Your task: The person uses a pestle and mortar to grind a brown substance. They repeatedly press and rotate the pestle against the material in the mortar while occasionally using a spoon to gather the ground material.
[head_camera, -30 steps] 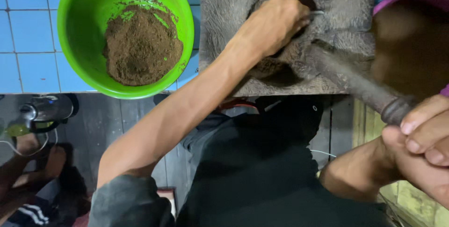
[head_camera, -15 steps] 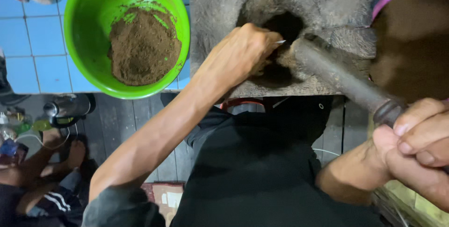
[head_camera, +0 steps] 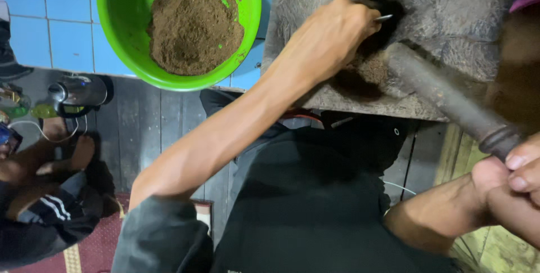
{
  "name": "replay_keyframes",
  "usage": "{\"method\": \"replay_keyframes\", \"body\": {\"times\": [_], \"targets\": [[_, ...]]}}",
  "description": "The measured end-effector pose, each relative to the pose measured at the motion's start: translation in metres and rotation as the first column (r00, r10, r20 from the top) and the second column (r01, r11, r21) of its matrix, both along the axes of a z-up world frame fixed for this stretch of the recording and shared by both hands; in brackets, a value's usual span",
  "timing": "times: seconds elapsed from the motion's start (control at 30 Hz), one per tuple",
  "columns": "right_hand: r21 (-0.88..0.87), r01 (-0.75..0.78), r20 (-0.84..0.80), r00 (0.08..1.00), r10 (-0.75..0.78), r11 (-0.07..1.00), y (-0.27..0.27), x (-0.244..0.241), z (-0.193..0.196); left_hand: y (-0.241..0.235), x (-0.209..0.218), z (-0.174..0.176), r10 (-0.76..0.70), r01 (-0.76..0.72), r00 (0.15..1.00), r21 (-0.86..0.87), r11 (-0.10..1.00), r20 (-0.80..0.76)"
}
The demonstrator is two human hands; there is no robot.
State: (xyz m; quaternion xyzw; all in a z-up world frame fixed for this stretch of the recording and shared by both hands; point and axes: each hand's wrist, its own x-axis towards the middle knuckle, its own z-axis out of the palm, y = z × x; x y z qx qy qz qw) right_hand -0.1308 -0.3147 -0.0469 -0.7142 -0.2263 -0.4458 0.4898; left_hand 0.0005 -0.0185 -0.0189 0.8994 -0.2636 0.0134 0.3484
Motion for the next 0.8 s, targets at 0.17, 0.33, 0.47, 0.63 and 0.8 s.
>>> {"method": "replay_keyframes", "body": {"times": [0.17, 0.33, 0.47, 0.63, 0.8], "targets": [[0.339, 0.174, 0.071, 0.975, -0.210, 0.924, 0.012, 0.013, 0.001, 0.005, -0.024, 0.025, -0.047, 0.048, 0.999, -0.053, 0.997, 0.012], [0.381, -0.093, 0.093, 0.994, 0.062, 0.920, 0.019, 0.014, 0.007, -0.011, -0.010, -0.001, -0.034, 0.028, 0.999, 0.144, 0.989, 0.038], [0.277, -0.114, 0.073, 0.993, 0.098, 0.954, 0.014, 0.013, 0.006, -0.003, -0.007, 0.026, -0.079, 0.076, 0.997, 0.082, 0.994, 0.023], [0.343, -0.190, 0.123, 0.980, 0.156, 0.920, 0.019, 0.019, 0.021, -0.006, 0.016, -0.005, -0.012, 0.014, 0.996, -0.014, 1.000, 0.090], [0.022, -0.181, 0.066, 0.982, 0.179, 0.983, -0.017, 0.016, 0.022, 0.012, -0.008, 0.037, -0.027, 0.028, 1.000, -0.066, 0.997, 0.013]]}}
